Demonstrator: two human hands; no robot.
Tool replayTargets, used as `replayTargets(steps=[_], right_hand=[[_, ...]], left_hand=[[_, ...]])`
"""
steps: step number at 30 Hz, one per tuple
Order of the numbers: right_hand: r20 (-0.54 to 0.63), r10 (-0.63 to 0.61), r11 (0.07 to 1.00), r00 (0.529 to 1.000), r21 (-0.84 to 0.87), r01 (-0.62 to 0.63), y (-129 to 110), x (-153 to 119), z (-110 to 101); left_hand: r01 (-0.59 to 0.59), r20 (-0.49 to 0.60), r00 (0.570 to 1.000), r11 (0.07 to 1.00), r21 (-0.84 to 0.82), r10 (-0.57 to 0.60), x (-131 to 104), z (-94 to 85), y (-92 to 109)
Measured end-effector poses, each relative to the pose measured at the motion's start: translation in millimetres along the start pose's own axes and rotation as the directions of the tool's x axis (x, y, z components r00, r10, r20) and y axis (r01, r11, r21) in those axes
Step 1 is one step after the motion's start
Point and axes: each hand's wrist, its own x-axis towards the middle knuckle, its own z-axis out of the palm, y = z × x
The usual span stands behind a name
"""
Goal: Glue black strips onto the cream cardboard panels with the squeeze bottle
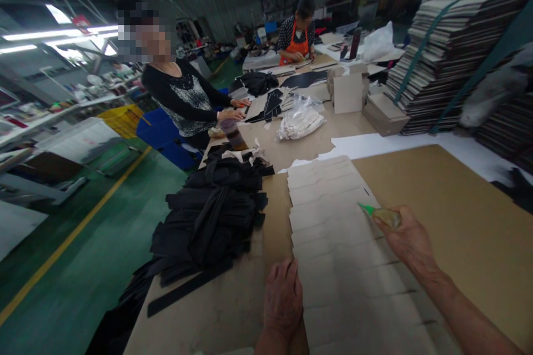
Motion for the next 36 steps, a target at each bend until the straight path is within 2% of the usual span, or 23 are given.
replayTargets(steps=[4,9,14,19,24,28,32,36], right_hand=[[0.061,-0.063,0.998,0.996,-0.007,0.064,0,-2,2],[0.003,-0.044,0.999,0.999,-0.023,0.044,1,-3,7],[0.095,-0.109,0.994,0.989,-0.012,0.111,-13,-12,13],[0.073,-0.067,0.997,0.995,-0.038,0.07,-21,-17,16],[0.149,-0.165,0.986,0.975,0.012,0.165,-28,-21,20],[0.106,-0.12,0.993,0.987,-0.01,0.122,-35,-24,21],[0.187,-0.149,0.988,0.971,-0.023,0.156,-42,-29,25],[0.167,-0.113,0.988,0.98,-0.083,0.128,-48,-32,27]], left_hand=[[0.015,0.035,0.999,1.0,-0.019,-0.015,0,-1.2,0],[0.018,0.023,1.0,1.0,-0.007,-0.017,0,-2.4,2],[0.018,-0.003,1.0,1.0,0.007,-0.018,2,-3.3,5],[0.009,-0.002,1.0,1.0,-0.008,-0.009,1,-3.7,5],[0.02,0.009,1.0,0.999,-0.036,-0.02,1,-4.3,5],[0.022,0.015,1.0,0.999,-0.048,-0.021,2,-5.5,7],[0.039,0.022,0.999,0.998,-0.055,-0.038,3,-6.8,9],[0.044,0.014,0.999,0.998,-0.053,-0.043,2,-5.0,8]])
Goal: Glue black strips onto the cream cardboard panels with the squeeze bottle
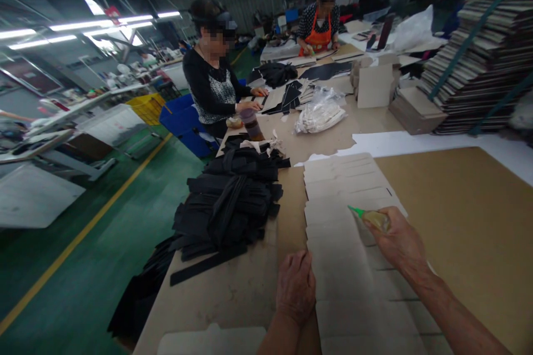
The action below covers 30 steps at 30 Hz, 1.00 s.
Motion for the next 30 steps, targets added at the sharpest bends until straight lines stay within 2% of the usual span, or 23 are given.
replayTargets(steps=[3,7,12,17,23,27,30], right_hand=[[0.009,0.005,1.0,1.0,-0.003,-0.005,-8,-2,2],[0.083,-0.071,0.997,0.994,0.042,0.068,-18,-5,6],[0.041,-0.054,0.998,0.998,0.037,0.052,-25,-8,14],[0.097,-0.183,0.981,0.978,0.075,0.177,-37,-18,25],[0.063,-0.123,0.991,0.99,0.069,0.119,-41,-19,29],[0.102,-0.237,0.97,0.966,0.078,0.23,-52,-25,37],[0.096,-0.225,0.973,0.97,0.084,0.217,-54,-25,39]], left_hand=[[0.004,0.013,1.0,1.0,-0.016,-0.004,-1,1.6,-1],[0.016,0.027,1.0,1.0,-0.002,-0.016,-2,2.4,0],[0.026,0.056,0.998,1.0,-0.009,-0.025,-1,0.3,1],[0.038,0.055,0.998,0.999,0.004,-0.038,0,-1.9,4],[0.056,0.074,0.996,0.998,0.003,-0.056,-3,0.7,3],[0.053,0.106,0.993,0.999,0.0,-0.053,-1,-2.7,4],[0.066,0.13,0.99,0.997,-0.029,-0.061,1,-5.2,5]])
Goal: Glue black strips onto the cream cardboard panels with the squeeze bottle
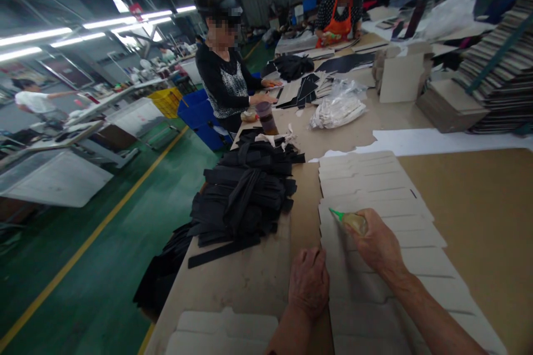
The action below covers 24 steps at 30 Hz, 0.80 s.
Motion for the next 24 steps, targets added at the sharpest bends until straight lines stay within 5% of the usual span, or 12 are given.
replayTargets(steps=[16,20,24], right_hand=[[0.005,-0.071,0.997,0.997,0.009,0.071,-12,-1,15],[0.006,0.013,0.982,1.0,0.186,-0.014,-11,1,12],[-0.011,0.168,0.915,0.986,0.374,-0.152,1,0,-13]], left_hand=[[0.016,0.019,1.0,1.0,-0.006,-0.016,1,-7.7,4],[0.006,-0.103,0.995,1.0,-0.019,-0.008,-7,7.2,-4],[0.132,-0.231,0.963,0.99,-0.053,-0.141,2,14.9,-12]])
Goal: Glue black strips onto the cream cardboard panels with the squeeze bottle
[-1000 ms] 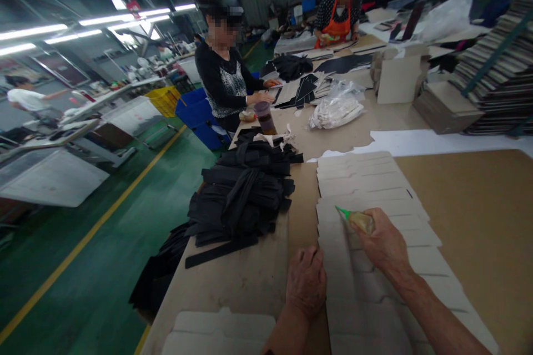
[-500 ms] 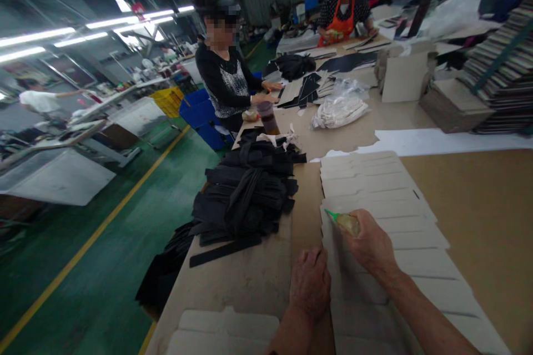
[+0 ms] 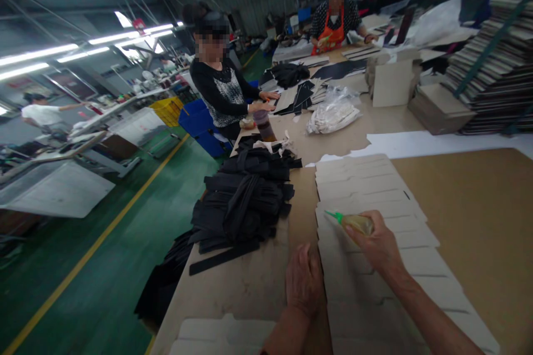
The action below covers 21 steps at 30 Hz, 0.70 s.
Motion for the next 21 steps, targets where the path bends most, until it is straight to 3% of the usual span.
replayTargets(steps=[4,9,21], right_hand=[[-0.08,0.121,0.992,0.989,0.033,-0.119,1,4,-25],[-0.079,0.057,0.998,0.995,-0.001,-0.057,1,16,-21],[-0.03,-0.038,0.997,0.999,-0.075,0.036,5,33,5]], left_hand=[[-0.046,0.095,0.994,0.998,-0.035,0.049,42,2.2,2],[-0.105,0.139,0.984,0.994,-0.03,0.109,83,10.3,1],[-0.152,0.157,0.975,0.986,-0.065,0.16,79,13.9,-3]])
